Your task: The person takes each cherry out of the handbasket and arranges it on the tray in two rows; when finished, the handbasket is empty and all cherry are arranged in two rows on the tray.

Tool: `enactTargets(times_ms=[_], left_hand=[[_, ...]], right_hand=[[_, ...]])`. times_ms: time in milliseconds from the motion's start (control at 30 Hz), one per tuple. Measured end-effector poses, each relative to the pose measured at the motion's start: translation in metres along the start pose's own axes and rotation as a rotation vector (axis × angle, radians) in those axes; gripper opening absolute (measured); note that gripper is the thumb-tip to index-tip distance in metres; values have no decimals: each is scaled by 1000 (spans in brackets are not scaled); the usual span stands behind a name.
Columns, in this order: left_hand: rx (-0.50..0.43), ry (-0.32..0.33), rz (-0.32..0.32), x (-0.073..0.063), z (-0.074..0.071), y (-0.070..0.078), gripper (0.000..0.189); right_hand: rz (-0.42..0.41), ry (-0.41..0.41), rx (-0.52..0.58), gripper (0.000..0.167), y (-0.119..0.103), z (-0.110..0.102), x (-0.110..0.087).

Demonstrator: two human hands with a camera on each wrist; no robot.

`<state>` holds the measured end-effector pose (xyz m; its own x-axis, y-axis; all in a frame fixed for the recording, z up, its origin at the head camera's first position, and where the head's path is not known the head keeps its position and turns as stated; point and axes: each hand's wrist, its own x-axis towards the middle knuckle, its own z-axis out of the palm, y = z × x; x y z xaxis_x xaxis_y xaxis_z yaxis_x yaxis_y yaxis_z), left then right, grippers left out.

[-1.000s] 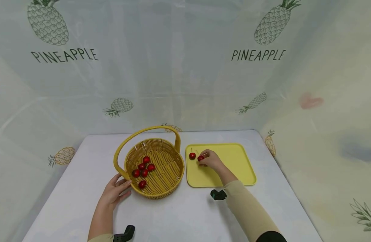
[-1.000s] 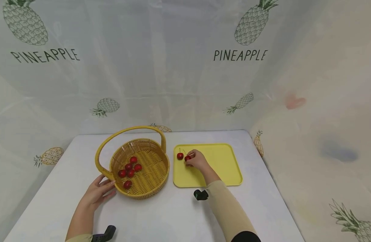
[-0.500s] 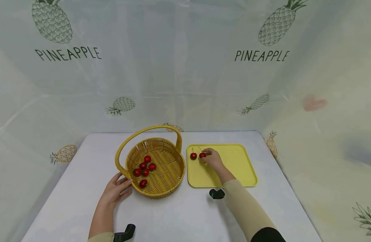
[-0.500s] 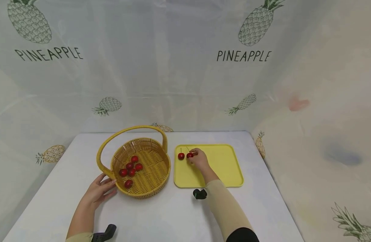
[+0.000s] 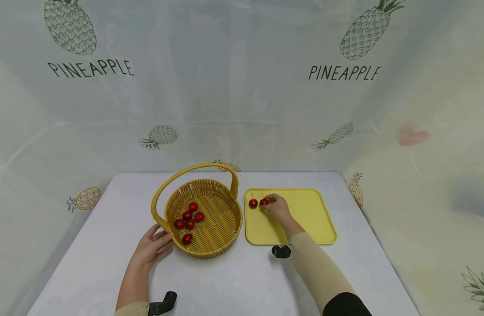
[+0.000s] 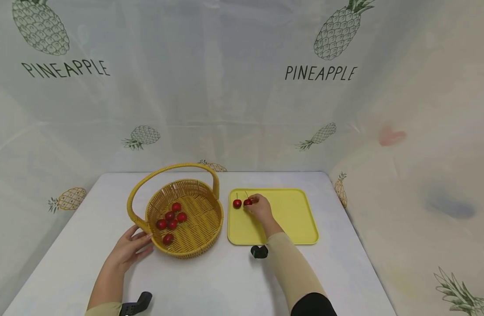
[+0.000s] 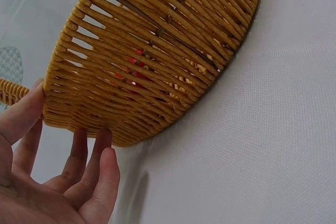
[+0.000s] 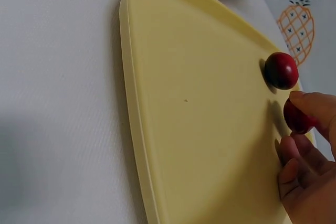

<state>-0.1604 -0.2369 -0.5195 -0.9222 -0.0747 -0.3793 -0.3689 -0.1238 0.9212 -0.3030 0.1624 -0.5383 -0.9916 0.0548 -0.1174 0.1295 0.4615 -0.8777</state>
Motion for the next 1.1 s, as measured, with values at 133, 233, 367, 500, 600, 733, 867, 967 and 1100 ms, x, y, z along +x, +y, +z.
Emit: enactTargets(times_ms=[133, 233, 367, 500, 600, 733, 867, 967, 1100], left_hand=[[1, 4, 1, 1, 0, 0, 77], [-1, 3, 3, 2, 0, 1, 78], [-2, 4, 5, 2, 1, 1, 77], [-1, 4, 6, 1, 1, 1, 78], [0, 0, 8, 0, 1, 2, 78], [-2, 0, 9, 0, 1, 1, 78], [-4, 5, 5, 0, 1, 1, 78], [-4, 9, 1, 0, 1, 1, 79], [-5, 11, -1, -1, 1, 1, 79]], right_hand=[[6, 10, -14, 36, 0, 0, 0], [7, 14, -16, 35, -1, -1, 1], [11, 12, -19, 35, -2, -1, 0], [18, 5, -15, 36, -2, 0, 0], [19, -1, -15, 37, -1, 0, 1], [17, -7, -17, 37, 0, 0, 2], [15, -13, -25, 36, -2, 0, 1], [20, -13, -28, 36, -3, 0, 0], [25, -9, -20, 36, -3, 0, 0]])
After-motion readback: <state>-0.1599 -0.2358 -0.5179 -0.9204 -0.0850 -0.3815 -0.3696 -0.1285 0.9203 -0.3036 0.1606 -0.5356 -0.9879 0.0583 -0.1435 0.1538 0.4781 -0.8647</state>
